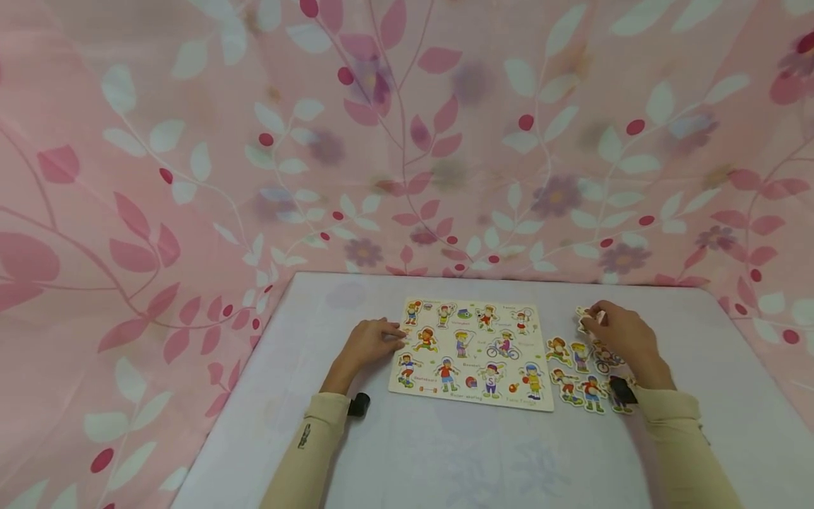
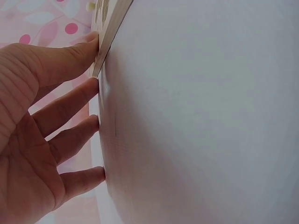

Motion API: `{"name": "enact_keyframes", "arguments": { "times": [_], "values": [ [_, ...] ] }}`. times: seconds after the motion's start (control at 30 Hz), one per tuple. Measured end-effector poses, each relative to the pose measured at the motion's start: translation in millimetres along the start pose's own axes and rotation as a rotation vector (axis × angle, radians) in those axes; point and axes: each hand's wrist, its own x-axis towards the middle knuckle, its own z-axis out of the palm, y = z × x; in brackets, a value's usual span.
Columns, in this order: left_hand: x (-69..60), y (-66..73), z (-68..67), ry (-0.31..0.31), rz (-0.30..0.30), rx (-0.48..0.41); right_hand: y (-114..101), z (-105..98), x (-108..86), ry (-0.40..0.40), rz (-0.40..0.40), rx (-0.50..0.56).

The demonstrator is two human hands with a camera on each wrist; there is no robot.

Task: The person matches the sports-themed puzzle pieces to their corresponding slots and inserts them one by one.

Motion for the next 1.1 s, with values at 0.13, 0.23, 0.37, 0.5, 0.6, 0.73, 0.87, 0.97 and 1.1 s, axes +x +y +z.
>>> {"name": "enact_keyframes", "arguments": {
  "times": [0.13, 0.23, 0.37, 0.5, 0.6, 0.73, 0.87, 0.97, 1.1],
  "values": [
    [0.5, 1.5, -0.1, -0.006, -0.010, -0.006, -7.4, 4.4, -0.8, 0.011, -0.016, -0.005],
    [1.4, 2.1, -0.2, -0.010, -0.018, -0.005, -11.9, 6.8, -0.7, 0.012, -0.007, -0.017],
    [1.4, 2.9, -0.4, -0.013, -0.021, -0.008, -17.9, 9.6, -0.6, 0.001, -0.008, -0.021],
    [0.5, 4.0, -1.8, -0.010, -0.021, -0.023, -26.6, 11.8, 0.3, -0.009, -0.036, -0.009],
    [-0.3, 3.5, -1.8, -0.009, -0.021, -0.025, -33.9, 14.0, 2.2, -0.019, -0.059, 0.000],
    [-0.3, 2.9, -1.3, -0.011, -0.022, -0.020, -42.5, 19.2, 6.0, -0.046, -0.069, -0.003],
    [0.1, 2.7, -1.1, -0.015, -0.021, -0.026, -50.1, 26.7, 10.4, -0.057, -0.094, 0.000],
    [-0.4, 2.9, -1.1, -0.015, -0.023, -0.032, -56.5, 32.7, 14.3, -0.059, -0.127, 0.003],
    [-1.0, 2.9, -1.1, -0.010, -0.016, -0.034, -66.1, 39.2, 18.5, -0.090, -0.130, -0.003]
  ]
}}
